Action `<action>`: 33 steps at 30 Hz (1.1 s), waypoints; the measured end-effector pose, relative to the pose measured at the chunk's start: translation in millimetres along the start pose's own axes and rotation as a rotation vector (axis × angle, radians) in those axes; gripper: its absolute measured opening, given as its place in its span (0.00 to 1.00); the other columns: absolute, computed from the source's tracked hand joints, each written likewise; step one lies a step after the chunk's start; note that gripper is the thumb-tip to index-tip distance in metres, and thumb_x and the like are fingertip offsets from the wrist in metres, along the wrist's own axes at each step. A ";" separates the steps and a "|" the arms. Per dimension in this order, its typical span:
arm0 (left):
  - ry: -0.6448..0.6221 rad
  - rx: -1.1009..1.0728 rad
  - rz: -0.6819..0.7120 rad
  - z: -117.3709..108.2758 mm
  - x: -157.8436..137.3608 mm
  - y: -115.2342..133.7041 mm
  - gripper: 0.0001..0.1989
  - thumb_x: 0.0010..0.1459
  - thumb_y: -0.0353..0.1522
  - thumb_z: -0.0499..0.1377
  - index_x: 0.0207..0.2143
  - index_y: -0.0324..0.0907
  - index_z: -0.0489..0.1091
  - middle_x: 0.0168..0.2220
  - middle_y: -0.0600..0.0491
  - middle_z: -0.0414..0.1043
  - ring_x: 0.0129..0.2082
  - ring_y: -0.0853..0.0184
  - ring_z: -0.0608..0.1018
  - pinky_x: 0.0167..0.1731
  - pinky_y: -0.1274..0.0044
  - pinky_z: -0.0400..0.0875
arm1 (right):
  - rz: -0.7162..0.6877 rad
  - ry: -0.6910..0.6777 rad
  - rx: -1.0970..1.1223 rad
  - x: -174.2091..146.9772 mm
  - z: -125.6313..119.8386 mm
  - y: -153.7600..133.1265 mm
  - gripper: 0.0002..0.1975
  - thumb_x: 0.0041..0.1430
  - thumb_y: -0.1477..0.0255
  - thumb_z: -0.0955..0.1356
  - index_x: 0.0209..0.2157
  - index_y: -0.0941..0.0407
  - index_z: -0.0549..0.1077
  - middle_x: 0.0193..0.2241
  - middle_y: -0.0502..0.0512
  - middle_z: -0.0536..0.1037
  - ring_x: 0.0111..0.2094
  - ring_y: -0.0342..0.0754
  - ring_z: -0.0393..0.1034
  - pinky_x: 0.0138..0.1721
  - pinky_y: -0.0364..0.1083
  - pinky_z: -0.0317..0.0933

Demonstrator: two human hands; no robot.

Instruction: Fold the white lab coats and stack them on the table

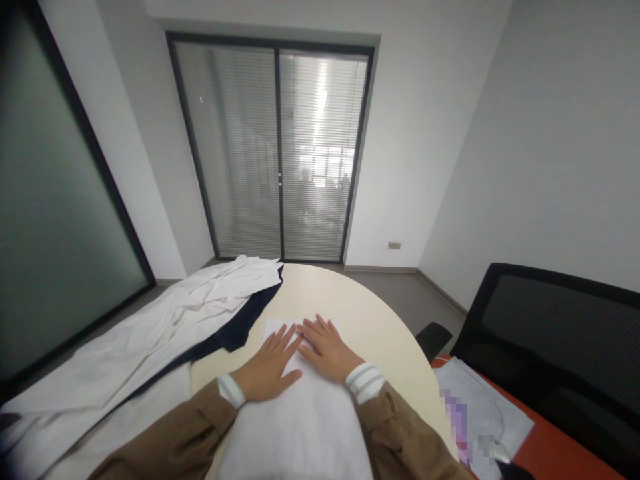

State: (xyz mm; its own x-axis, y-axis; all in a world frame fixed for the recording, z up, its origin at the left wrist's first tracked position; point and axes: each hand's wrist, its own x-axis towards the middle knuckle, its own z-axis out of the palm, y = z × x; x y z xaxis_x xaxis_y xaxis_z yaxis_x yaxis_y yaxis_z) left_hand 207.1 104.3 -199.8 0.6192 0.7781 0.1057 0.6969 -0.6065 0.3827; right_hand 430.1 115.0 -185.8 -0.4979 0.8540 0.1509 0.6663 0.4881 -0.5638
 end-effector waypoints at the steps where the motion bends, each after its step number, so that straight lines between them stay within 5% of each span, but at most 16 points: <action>1: -0.021 0.039 -0.009 2.7 -2.3 2.3 0.37 0.63 0.48 0.50 0.69 0.42 0.45 0.71 0.42 0.34 0.70 0.50 0.40 0.65 0.55 0.40 | 0.030 -0.039 -0.033 -2.5 5.8 -5.5 0.32 0.64 0.51 0.61 0.66 0.44 0.54 0.69 0.52 0.51 0.70 0.60 0.33 0.66 0.65 0.26; 5: -0.034 0.095 -0.063 5.6 -5.3 2.5 0.39 0.63 0.50 0.48 0.70 0.41 0.44 0.71 0.41 0.37 0.70 0.47 0.41 0.65 0.54 0.40 | 0.153 -0.095 -0.128 -7.5 22.4 -11.8 0.40 0.60 0.46 0.62 0.68 0.46 0.47 0.70 0.54 0.44 0.70 0.65 0.29 0.65 0.67 0.22; 11: 0.011 0.092 -0.171 6.4 -3.0 -7.3 0.38 0.61 0.54 0.48 0.68 0.48 0.50 0.71 0.44 0.39 0.69 0.41 0.39 0.63 0.48 0.41 | 0.320 -0.041 -0.128 -4.0 16.9 1.0 0.36 0.61 0.43 0.57 0.66 0.43 0.55 0.69 0.53 0.46 0.70 0.65 0.29 0.61 0.73 0.24; 19: 0.174 0.131 -0.272 13.5 -1.5 -18.3 0.32 0.63 0.49 0.49 0.66 0.46 0.57 0.68 0.41 0.50 0.68 0.40 0.49 0.62 0.51 0.47 | 0.454 0.092 -0.152 -0.8 21.5 32.8 0.36 0.61 0.46 0.59 0.66 0.48 0.57 0.69 0.56 0.46 0.69 0.67 0.37 0.63 0.70 0.32; 23: 0.207 0.144 -0.392 9.6 -2.0 -15.3 0.36 0.62 0.50 0.50 0.65 0.38 0.58 0.66 0.33 0.53 0.66 0.38 0.54 0.61 0.52 0.50 | 0.466 0.244 -0.188 0.2 22.1 41.0 0.39 0.60 0.51 0.63 0.66 0.59 0.57 0.67 0.68 0.54 0.68 0.66 0.43 0.64 0.64 0.39; 28: 0.269 0.050 -0.389 0.4 4.6 -26.6 0.35 0.60 0.41 0.54 0.63 0.27 0.57 0.59 0.29 0.64 0.62 0.46 0.64 0.60 0.62 0.57 | 0.293 0.405 0.063 3.3 13.7 53.4 0.37 0.55 0.62 0.66 0.65 0.57 0.54 0.56 0.65 0.69 0.55 0.57 0.65 0.60 0.57 0.54; 33: 0.373 -0.383 -0.443 -11.2 12.4 -46.0 0.36 0.50 0.31 0.62 0.61 0.29 0.58 0.61 0.32 0.62 0.62 0.51 0.65 0.61 0.66 0.56 | 0.354 0.562 0.424 10.9 12.9 67.3 0.40 0.51 0.64 0.67 0.64 0.52 0.50 0.50 0.60 0.72 0.35 0.47 0.73 0.48 0.53 0.66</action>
State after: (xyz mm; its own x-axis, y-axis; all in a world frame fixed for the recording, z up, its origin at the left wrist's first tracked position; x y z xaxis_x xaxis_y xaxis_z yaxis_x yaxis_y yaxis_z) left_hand 178.7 143.7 -205.8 0.0922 0.9849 0.1466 0.6361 -0.1715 0.7523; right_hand 462.4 154.8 -232.6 0.1355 0.9641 0.2285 0.4081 0.1559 -0.8995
